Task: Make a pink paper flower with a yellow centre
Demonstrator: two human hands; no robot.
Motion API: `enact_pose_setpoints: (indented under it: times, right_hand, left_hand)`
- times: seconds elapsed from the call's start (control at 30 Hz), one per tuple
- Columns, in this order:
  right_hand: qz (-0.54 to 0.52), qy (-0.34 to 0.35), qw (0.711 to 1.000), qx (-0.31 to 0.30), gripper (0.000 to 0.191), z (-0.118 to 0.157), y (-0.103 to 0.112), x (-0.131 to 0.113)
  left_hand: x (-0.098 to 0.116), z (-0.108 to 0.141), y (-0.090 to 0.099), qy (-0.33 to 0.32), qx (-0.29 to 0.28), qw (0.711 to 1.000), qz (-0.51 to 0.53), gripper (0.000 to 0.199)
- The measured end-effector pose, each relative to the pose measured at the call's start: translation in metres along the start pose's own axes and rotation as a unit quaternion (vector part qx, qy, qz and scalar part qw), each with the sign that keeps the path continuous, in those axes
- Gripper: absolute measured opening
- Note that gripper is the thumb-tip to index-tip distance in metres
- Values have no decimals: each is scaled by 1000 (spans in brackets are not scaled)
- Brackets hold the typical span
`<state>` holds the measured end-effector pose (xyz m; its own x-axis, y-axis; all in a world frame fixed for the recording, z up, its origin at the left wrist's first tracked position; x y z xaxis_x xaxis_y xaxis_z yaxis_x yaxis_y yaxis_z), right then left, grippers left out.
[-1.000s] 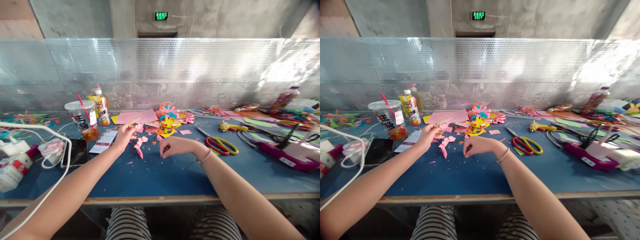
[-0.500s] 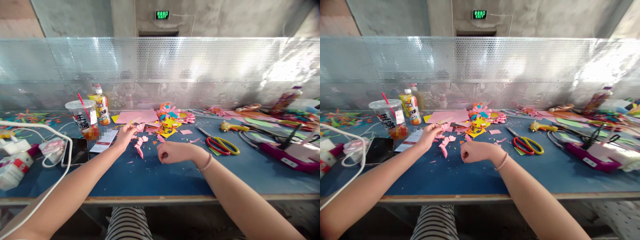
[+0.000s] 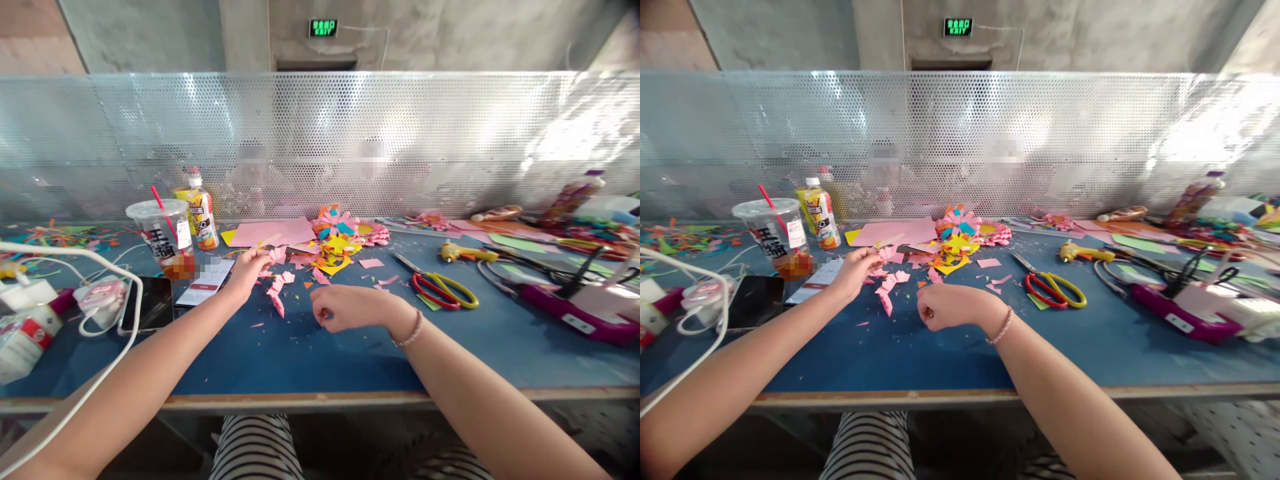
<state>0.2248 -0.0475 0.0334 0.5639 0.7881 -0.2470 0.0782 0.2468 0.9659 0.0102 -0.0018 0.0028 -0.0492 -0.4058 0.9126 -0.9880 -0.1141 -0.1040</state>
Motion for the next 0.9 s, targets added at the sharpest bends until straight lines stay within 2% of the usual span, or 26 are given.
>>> enact_pose_setpoints:
  times: [0.3,0.53,0.7,0.8,0.9]
  right_hand:
    - [0,-62,995,74,14,5,15,13]
    - [-20,-95,993,73,26,6,20,23]
    - [1,-113,988,108,21,7,22,27]
    - [29,-125,981,149,18,8,26,27]
    - [53,-129,959,247,18,10,32,31]
  left_hand:
    - [-4,-3,2,-5,9,1000,-14,13]
    - [-2,-2,2,-8,8,1000,-21,12]
    - [1,-1,1,-13,7,1000,-28,12]
    - [2,0,0,-14,5,999,-31,12]
    - [3,0,0,-15,2,999,-34,12]
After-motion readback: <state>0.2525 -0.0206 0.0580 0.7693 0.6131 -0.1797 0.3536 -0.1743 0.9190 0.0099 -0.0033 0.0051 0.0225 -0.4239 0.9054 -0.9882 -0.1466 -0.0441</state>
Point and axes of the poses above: each hand's wrist, its own z-axis away from the middle knuckle, its own y-axis out of the back of the hand, x = y × z, the point moved 1 cm from there along -z, towards the middle knuckle, and after that the axes turned 8 degrees about -y, right-handed, at the moved point
